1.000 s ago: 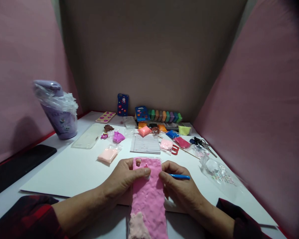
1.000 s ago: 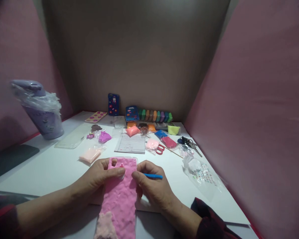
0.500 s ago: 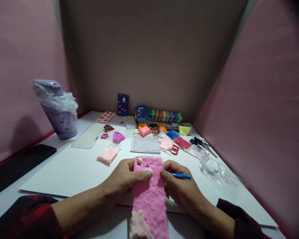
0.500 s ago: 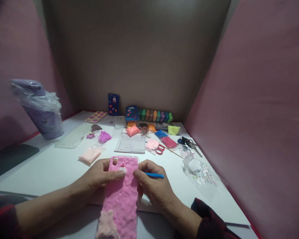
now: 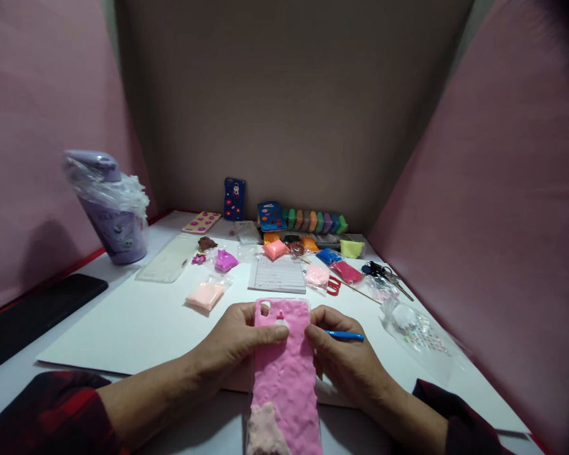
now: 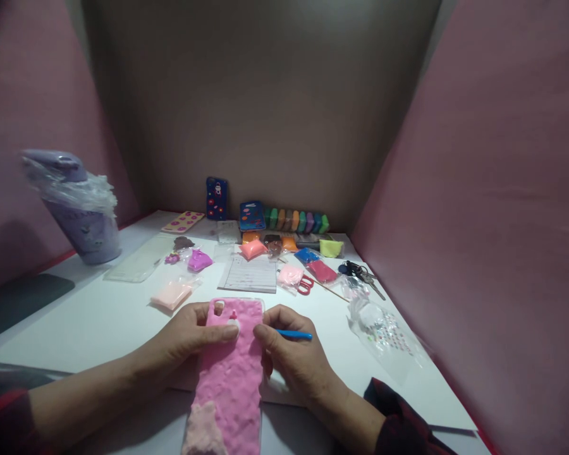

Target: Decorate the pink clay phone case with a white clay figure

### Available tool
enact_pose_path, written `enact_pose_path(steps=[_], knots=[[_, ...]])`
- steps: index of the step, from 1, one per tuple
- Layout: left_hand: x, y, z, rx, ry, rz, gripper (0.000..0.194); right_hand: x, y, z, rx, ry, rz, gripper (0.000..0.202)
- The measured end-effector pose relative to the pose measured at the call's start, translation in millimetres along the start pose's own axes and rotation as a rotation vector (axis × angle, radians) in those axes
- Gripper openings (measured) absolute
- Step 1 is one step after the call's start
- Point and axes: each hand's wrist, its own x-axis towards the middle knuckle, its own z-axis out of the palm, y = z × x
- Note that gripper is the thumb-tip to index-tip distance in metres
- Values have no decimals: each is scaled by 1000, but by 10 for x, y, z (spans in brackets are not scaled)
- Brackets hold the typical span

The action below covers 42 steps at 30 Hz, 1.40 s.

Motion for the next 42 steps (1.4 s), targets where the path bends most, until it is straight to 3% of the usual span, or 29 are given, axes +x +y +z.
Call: enact_pose_path(steps=[6,18,22,29,36,42], knots=[[-35,57,-6,27,38,-1,23,14,-1,-5,-3,16,-22,28],[-52,78,27,36,60,-14,28,2,-4,-12,-8,9,-13,28],[-48,47,-4,68,150,3,31,1,-1,-13,-37,27,-30,28],[-24,29,-50,56,84,9,34,34,-81,-78,-168,360,-343,22],[30,18,-96,132,51,-29,35,-167,-100,40,-333,201,-570,14],[15,21,-58,186,34,-46,43,-168,-55,20,-458,52,-633,12]])
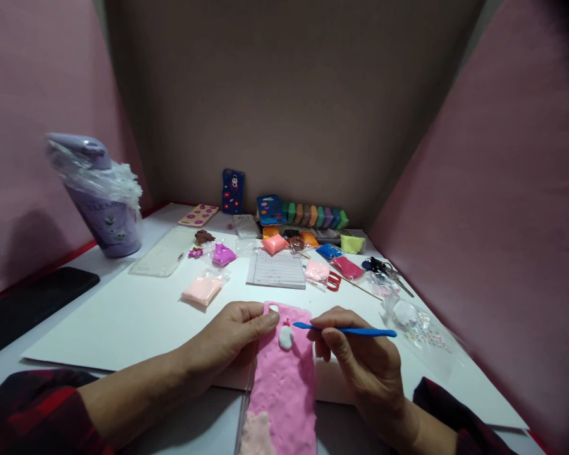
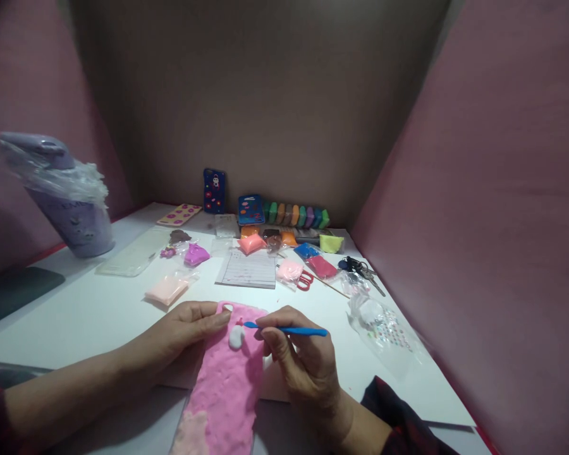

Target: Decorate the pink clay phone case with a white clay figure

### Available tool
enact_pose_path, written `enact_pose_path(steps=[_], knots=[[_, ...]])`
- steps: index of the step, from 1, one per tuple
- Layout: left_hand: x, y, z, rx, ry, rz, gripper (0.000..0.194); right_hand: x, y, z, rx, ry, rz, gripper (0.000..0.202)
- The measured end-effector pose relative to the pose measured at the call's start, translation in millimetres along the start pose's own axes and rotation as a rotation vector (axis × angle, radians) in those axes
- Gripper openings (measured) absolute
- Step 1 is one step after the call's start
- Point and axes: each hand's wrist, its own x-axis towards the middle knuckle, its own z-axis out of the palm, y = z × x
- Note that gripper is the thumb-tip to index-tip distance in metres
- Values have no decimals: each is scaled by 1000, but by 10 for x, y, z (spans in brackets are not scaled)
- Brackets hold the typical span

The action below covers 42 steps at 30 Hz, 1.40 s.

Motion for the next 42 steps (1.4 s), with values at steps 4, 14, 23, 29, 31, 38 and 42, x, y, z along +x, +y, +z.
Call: enact_pose_path(steps=[4,14,23,29,31,38,42], knots=[[-24,15,-13,49,-2,13,45,18,54,-36,-54,-76,-18,14],[-25,42,35,9,-77,37,42,20,90,-42,-72,-90,-41,15],[-21,24,21,17,-72,29,41,22,85,-43,-83,-96,-20,16],[-26,17,16,47,-42,21,41,22,71,-34,-80,-88,-8,15],[-26,16,14,55,-35,20,41,20,70,-32,-75,-86,-4,15],[-24,21,33,-39,-106,39,31,13,74,-29,-69,-90,5,14],[-26,25,32,-34,-132,47,32,18,59,-21,-62,-85,0,14]])
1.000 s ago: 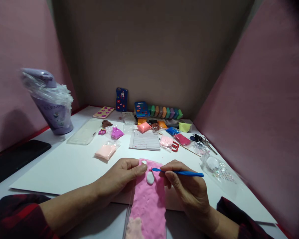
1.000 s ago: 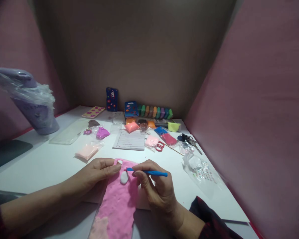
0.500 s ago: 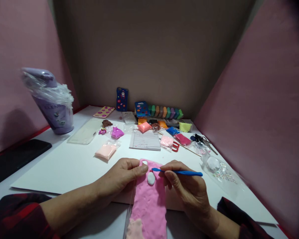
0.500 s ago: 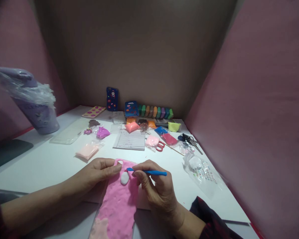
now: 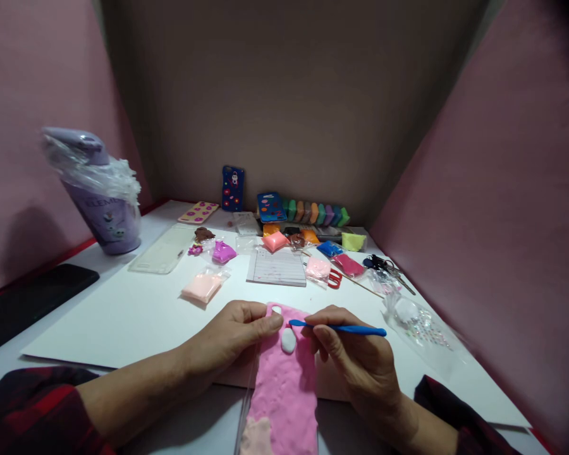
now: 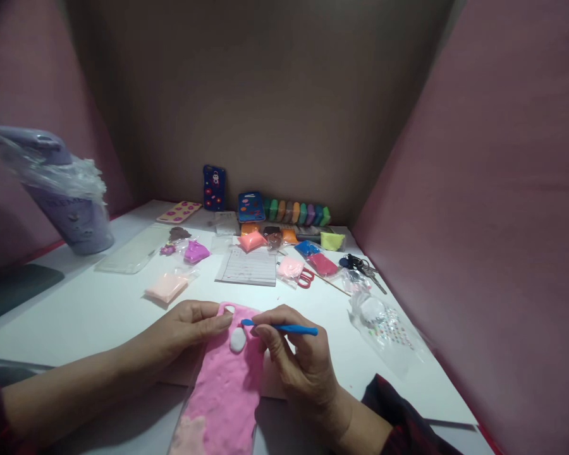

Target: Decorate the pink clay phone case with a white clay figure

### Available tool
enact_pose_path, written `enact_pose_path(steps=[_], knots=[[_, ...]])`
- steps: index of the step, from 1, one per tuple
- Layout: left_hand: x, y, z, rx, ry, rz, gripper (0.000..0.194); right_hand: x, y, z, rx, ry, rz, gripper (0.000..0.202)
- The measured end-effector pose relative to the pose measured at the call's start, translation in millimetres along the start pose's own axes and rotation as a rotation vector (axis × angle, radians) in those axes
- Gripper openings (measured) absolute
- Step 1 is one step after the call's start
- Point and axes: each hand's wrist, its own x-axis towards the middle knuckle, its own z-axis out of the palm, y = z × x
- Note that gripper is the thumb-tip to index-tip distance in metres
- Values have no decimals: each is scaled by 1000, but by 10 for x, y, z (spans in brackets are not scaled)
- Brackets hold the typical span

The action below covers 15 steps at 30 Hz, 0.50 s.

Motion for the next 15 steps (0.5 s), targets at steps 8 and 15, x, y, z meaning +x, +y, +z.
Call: enact_pose_path(steps=[8,15], knots=[[7,-3,-15,33,22,-11,33,5,-37,9,-19,4,28,12],[4,-13,-41,59,38,-28,35,3,-41,6,-4,12,40,12]])
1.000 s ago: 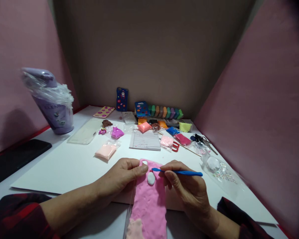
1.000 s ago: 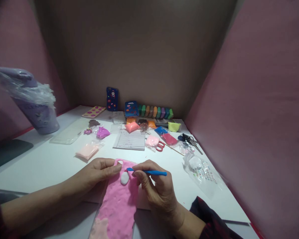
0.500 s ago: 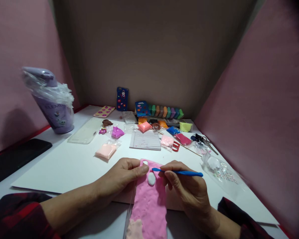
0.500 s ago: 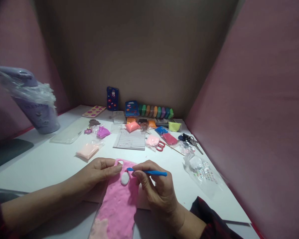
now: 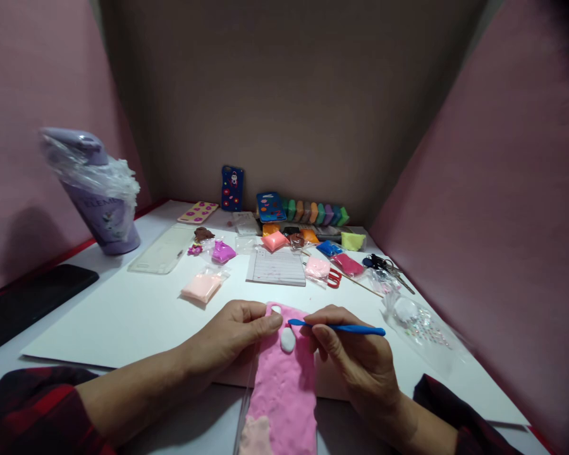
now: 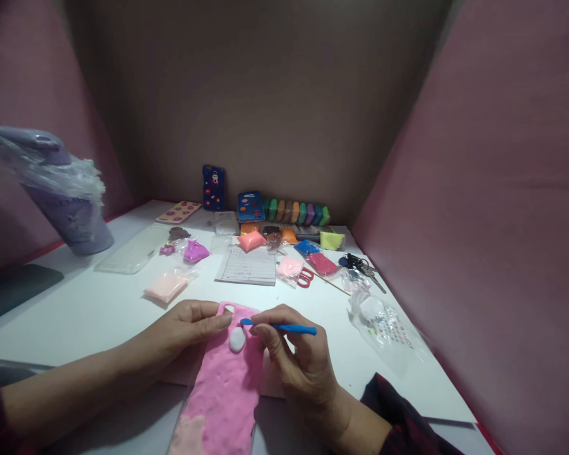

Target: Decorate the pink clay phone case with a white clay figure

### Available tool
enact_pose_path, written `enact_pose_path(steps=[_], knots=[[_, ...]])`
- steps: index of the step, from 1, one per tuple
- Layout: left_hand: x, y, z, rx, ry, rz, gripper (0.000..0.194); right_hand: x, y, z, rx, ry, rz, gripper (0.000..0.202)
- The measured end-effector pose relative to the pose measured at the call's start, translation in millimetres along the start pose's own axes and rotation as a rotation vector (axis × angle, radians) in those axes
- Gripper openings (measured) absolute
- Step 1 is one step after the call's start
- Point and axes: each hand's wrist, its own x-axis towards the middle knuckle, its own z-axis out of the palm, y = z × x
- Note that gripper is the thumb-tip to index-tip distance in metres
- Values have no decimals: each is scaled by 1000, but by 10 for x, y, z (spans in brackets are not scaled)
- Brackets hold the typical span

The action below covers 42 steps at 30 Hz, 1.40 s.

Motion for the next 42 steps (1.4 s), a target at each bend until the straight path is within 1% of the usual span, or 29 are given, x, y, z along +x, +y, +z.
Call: enact_pose_path(steps=[5,9,13,16,22,29,35,38,42], knots=[[14,-16,-3,-36,-34,-1,44,-2,20,-3,17,55,7,11],[13,-11,1,-12,-23,3,40,-9,31,1,18,48,8,11],[-9,8,9,7,-36,32,40,-13,36,5,8,41,1,11],[-20,32,21,3,-46,21,37,-12,39,7,14,42,3,10],[-19,65,45,-21,1,-14,30,-3,22,12,-2,35,8,11],[-15,25,26,2,7,-15,36,-1,13,20,16,37,-3,10],[-12,32,34,17,2,-2,40,-1,10,11,25,23,6,11],[-10,29,25,34,8,-2,40,-6,18,4,36,41,9,11],[-3,12,9,28,-13,15,39,-12,25,2,6,42,18,10]])
